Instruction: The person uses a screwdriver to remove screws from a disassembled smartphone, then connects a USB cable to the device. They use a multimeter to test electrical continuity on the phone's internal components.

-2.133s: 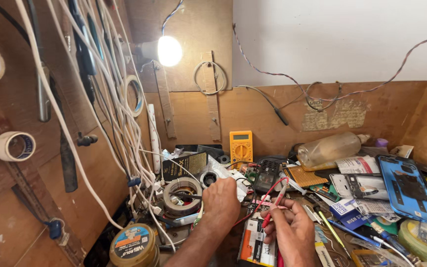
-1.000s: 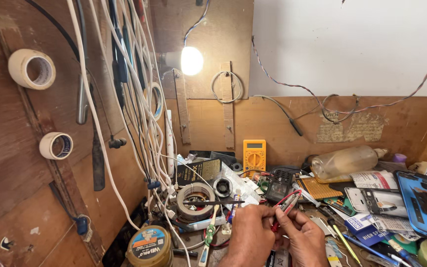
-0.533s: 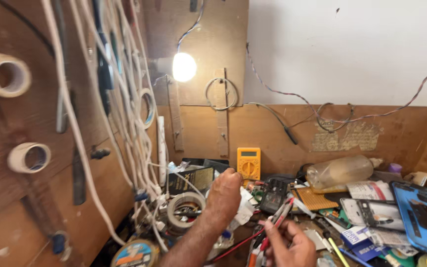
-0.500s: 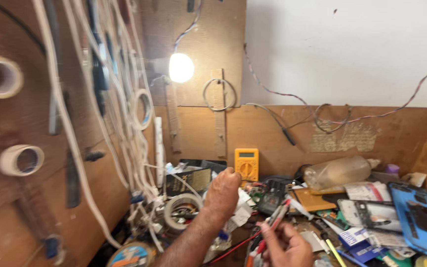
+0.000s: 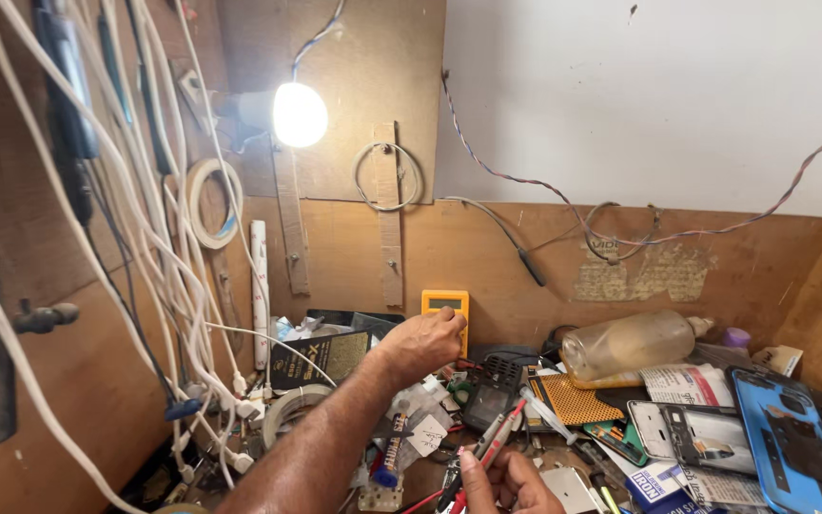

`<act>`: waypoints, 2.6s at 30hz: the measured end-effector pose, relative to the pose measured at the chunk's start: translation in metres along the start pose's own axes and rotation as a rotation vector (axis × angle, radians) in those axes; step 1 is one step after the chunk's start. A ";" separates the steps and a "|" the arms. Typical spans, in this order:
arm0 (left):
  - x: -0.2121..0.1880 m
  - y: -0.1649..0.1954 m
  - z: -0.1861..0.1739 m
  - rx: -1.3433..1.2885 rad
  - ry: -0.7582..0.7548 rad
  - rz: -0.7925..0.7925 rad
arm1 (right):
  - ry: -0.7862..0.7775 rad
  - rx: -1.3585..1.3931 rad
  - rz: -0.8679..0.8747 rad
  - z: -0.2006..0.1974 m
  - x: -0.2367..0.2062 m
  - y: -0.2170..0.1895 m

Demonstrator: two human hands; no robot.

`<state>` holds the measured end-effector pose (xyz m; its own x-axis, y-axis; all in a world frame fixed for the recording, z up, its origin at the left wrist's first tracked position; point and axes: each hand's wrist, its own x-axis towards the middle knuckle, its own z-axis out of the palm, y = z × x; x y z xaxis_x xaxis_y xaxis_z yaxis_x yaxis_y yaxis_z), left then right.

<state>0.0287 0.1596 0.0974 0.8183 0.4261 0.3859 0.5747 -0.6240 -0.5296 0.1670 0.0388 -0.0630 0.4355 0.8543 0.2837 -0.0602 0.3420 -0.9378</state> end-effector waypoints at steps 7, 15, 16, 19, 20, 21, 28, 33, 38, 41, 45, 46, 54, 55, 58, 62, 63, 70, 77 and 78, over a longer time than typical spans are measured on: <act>0.011 -0.002 0.009 0.088 -0.022 -0.004 | -0.008 -0.176 0.176 -0.002 0.001 -0.004; 0.022 0.025 0.013 -1.037 0.297 -1.334 | -0.022 -0.007 0.041 0.000 -0.002 0.001; 0.025 0.027 0.013 -1.156 0.385 -1.488 | -0.033 -0.007 0.061 -0.001 0.000 0.000; 0.031 0.032 0.011 -1.518 0.469 -1.679 | -0.017 -0.026 0.116 -0.001 0.000 -0.004; 0.031 0.034 0.012 -1.438 0.488 -1.651 | -0.002 -0.023 0.112 -0.002 -0.001 -0.006; 0.030 0.035 0.013 -1.358 0.513 -1.622 | 0.009 -0.019 0.104 0.000 -0.001 -0.008; 0.004 0.020 0.014 -0.142 0.337 -0.415 | -0.026 -0.072 0.089 -0.002 0.000 -0.012; 0.011 0.009 0.015 0.087 0.051 -0.184 | -0.029 -0.075 0.090 0.001 0.002 -0.010; 0.012 0.012 0.015 0.150 0.059 -0.099 | -0.039 -0.071 0.103 -0.002 -0.002 -0.010; 0.010 0.012 0.015 0.151 0.051 -0.087 | -0.032 -0.071 0.074 0.000 -0.001 -0.014; 0.014 0.017 0.019 0.167 -0.012 -0.154 | -0.043 -0.149 0.152 -0.003 -0.002 -0.022; 0.015 0.019 0.020 0.175 -0.014 -0.187 | -0.039 -0.175 0.165 -0.004 -0.003 -0.025; 0.028 0.040 0.016 -0.937 0.444 -1.528 | -0.051 -0.039 0.094 -0.004 -0.013 -0.037; 0.030 0.041 0.015 -1.060 0.490 -1.664 | -0.040 -0.036 0.101 -0.003 -0.014 -0.039; 0.034 0.044 0.010 -1.296 0.559 -1.757 | -0.040 -0.023 0.105 -0.001 -0.015 -0.043; 0.036 0.047 0.004 -1.346 0.621 -1.790 | -0.031 -0.039 0.059 -0.001 -0.016 -0.050; 0.036 0.047 0.003 -1.367 0.614 -1.805 | -0.037 -0.057 0.105 -0.003 -0.017 -0.052; 0.040 0.045 0.005 -1.446 0.707 -1.882 | -0.070 -0.054 0.136 -0.004 -0.017 -0.065; 0.030 0.043 -0.001 -1.424 0.518 -1.779 | -0.061 -0.026 0.155 -0.001 -0.018 -0.075; 0.025 0.047 -0.007 -1.413 0.488 -1.710 | -0.057 -0.017 0.144 -0.002 -0.019 -0.076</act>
<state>0.0766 0.1367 0.0872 -0.4545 0.8899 -0.0395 -0.0468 0.0204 0.9987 0.1646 -0.0044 0.0026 0.3715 0.9152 0.1565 -0.1025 0.2080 -0.9727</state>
